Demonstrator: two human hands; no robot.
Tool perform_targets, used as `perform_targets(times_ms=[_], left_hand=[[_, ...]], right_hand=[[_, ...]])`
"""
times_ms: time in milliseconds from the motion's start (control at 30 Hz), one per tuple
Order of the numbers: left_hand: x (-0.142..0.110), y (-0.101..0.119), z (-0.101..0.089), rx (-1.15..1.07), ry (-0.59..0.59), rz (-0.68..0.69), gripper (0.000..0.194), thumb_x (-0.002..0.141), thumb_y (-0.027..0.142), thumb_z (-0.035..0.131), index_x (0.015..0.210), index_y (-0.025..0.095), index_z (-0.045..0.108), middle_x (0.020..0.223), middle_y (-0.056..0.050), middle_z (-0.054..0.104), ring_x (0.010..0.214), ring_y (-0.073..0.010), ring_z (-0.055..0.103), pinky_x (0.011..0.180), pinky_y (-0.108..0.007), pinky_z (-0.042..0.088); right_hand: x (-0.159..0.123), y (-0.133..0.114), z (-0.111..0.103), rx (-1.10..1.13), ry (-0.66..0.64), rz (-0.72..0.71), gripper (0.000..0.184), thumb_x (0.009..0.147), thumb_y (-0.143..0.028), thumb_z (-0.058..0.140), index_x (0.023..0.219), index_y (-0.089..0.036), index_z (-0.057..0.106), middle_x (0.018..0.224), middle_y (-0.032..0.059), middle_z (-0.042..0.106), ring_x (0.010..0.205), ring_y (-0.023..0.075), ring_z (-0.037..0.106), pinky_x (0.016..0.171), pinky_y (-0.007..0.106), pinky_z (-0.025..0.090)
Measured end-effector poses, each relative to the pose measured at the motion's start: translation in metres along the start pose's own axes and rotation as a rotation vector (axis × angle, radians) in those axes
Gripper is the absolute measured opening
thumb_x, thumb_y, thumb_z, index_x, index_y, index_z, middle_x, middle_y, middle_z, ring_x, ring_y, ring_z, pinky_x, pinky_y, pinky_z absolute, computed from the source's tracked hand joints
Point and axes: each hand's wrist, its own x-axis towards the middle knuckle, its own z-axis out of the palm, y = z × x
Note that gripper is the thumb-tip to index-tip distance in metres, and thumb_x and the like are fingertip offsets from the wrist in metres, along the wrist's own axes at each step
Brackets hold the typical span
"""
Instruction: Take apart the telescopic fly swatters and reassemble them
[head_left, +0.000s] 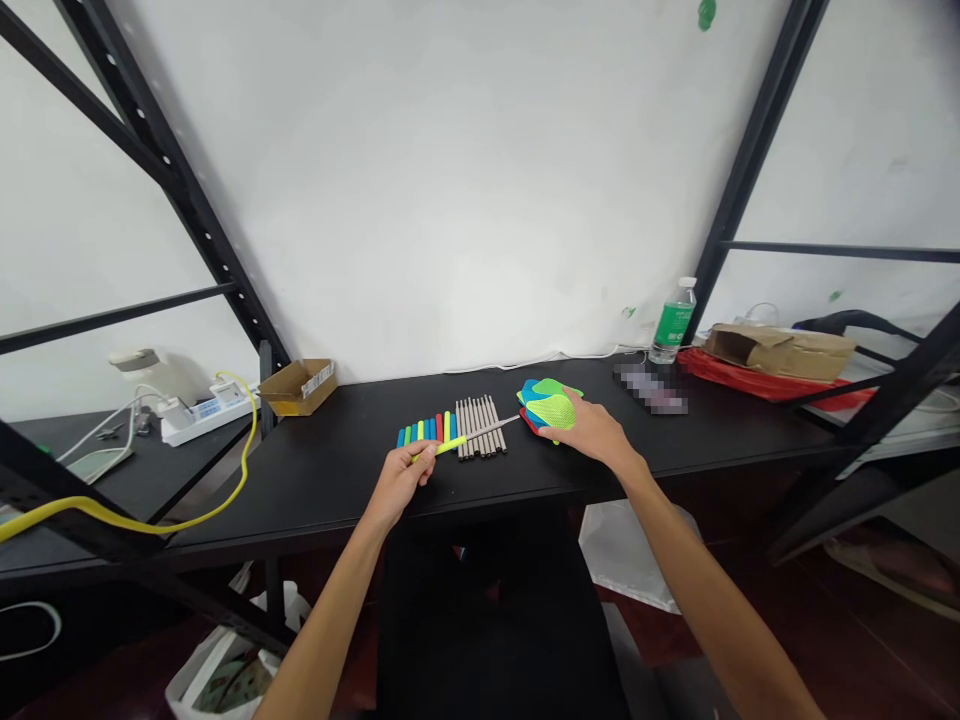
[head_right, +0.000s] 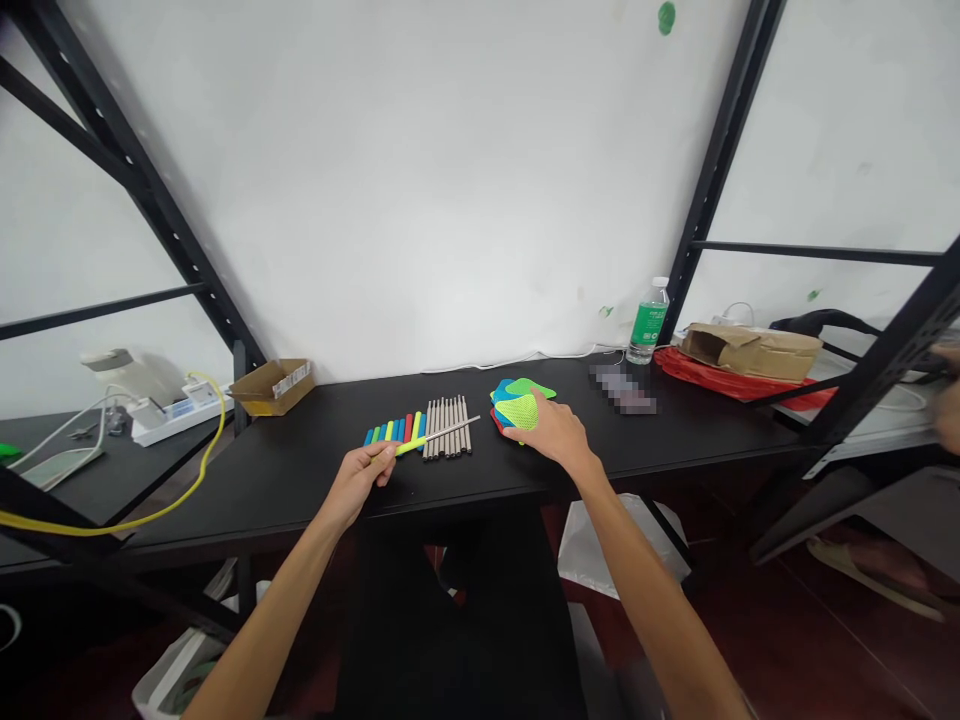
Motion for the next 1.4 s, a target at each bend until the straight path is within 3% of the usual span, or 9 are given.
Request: perform_targets(times_ms=[267, 600, 800, 867, 933, 1033, 1133, 1267, 1400], left_hand=[[0.000, -0.001, 0.000, 0.022, 0.006, 0.002, 0.044, 0.088, 0.055, 0.059, 0.098, 0.014, 0.071, 0.060, 0.003, 0.046, 0.053, -0.0108, 0.039, 0.056, -0.025, 0.034], [0.000, -0.002, 0.001, 0.011, 0.015, 0.019, 0.037, 0.089, 0.050, 0.061, 0.089, 0.015, 0.071, 0.059, 0.004, 0.045, 0.052, -0.0093, 0.039, 0.058, -0.025, 0.034], [0.000, 0.000, 0.001, -0.001, 0.010, 0.011, 0.038, 0.089, 0.051, 0.060, 0.091, 0.015, 0.071, 0.059, 0.004, 0.044, 0.053, -0.0094, 0.038, 0.059, -0.025, 0.035], [0.000, 0.000, 0.001, -0.003, 0.011, 0.006, 0.038, 0.089, 0.051, 0.061, 0.090, 0.015, 0.071, 0.059, 0.004, 0.045, 0.052, -0.0092, 0.039, 0.058, -0.025, 0.035], [0.000, 0.001, 0.001, -0.005, 0.014, -0.001, 0.038, 0.088, 0.052, 0.062, 0.090, 0.015, 0.071, 0.059, 0.004, 0.045, 0.052, -0.0091, 0.039, 0.057, -0.025, 0.034], [0.000, 0.000, 0.001, 0.001, 0.013, -0.002, 0.038, 0.089, 0.051, 0.061, 0.091, 0.014, 0.071, 0.059, 0.004, 0.045, 0.052, -0.0095, 0.039, 0.057, -0.025, 0.034], [0.001, -0.002, 0.001, 0.011, 0.000, 0.009, 0.037, 0.090, 0.050, 0.060, 0.089, 0.014, 0.070, 0.060, 0.004, 0.044, 0.053, -0.0097, 0.038, 0.058, -0.025, 0.033], [0.001, -0.005, 0.000, 0.011, -0.001, 0.017, 0.037, 0.090, 0.050, 0.060, 0.086, 0.015, 0.069, 0.060, 0.004, 0.044, 0.053, -0.0098, 0.037, 0.059, -0.026, 0.032], [0.002, -0.006, 0.000, 0.004, 0.009, 0.012, 0.037, 0.089, 0.051, 0.060, 0.089, 0.015, 0.069, 0.060, 0.004, 0.044, 0.053, -0.0102, 0.037, 0.060, -0.026, 0.033]], right_hand=[[0.001, 0.003, 0.002, 0.034, 0.034, 0.074, 0.101, 0.072, -0.067, 0.067, 0.155, -0.022, 0.029, 0.131, 0.0178, 0.061, 0.119, 0.0404, 0.056, 0.084, 0.043, 0.046], [0.004, 0.005, 0.005, 0.035, 0.057, 0.085, 0.103, 0.072, -0.064, 0.068, 0.156, -0.021, 0.026, 0.133, 0.0184, 0.056, 0.121, 0.0392, 0.054, 0.085, 0.042, 0.046], [0.005, 0.006, -0.011, 0.096, 0.201, 0.137, 0.075, 0.081, -0.066, 0.057, 0.137, -0.017, 0.055, 0.129, 0.0187, 0.062, 0.117, 0.0385, 0.057, 0.090, 0.045, 0.045], [0.007, 0.008, -0.016, 0.236, 0.245, 0.152, 0.068, 0.083, -0.067, 0.055, 0.131, -0.019, 0.060, 0.124, 0.0162, 0.066, 0.114, 0.0366, 0.059, 0.090, 0.044, 0.047], [0.008, 0.011, -0.021, 0.525, 0.217, 0.160, 0.066, 0.085, -0.066, 0.051, 0.130, -0.018, 0.060, 0.120, 0.0145, 0.068, 0.106, 0.0323, 0.064, 0.082, 0.039, 0.050], [0.007, 0.011, -0.029, 1.063, 0.036, 0.109, 0.067, 0.091, -0.064, 0.035, 0.132, -0.016, 0.057, 0.118, 0.0152, 0.069, 0.093, 0.0278, 0.068, 0.069, 0.034, 0.053], [0.001, 0.006, -0.036, 1.410, -0.112, 0.012, 0.069, 0.091, -0.065, 0.029, 0.129, -0.017, 0.060, 0.117, 0.0152, 0.070, 0.096, 0.0285, 0.068, 0.066, 0.034, 0.054], [-0.007, -0.006, -0.044, 1.706, -0.236, -0.036, 0.060, 0.087, -0.061, 0.040, 0.125, -0.020, 0.064, 0.117, 0.0138, 0.070, 0.099, 0.0296, 0.067, 0.062, 0.032, 0.054], [-0.010, -0.016, -0.045, 1.795, -0.247, -0.022, 0.055, 0.085, -0.057, 0.047, 0.124, -0.021, 0.063, 0.114, 0.0138, 0.071, 0.100, 0.0315, 0.067, 0.059, 0.034, 0.055]])
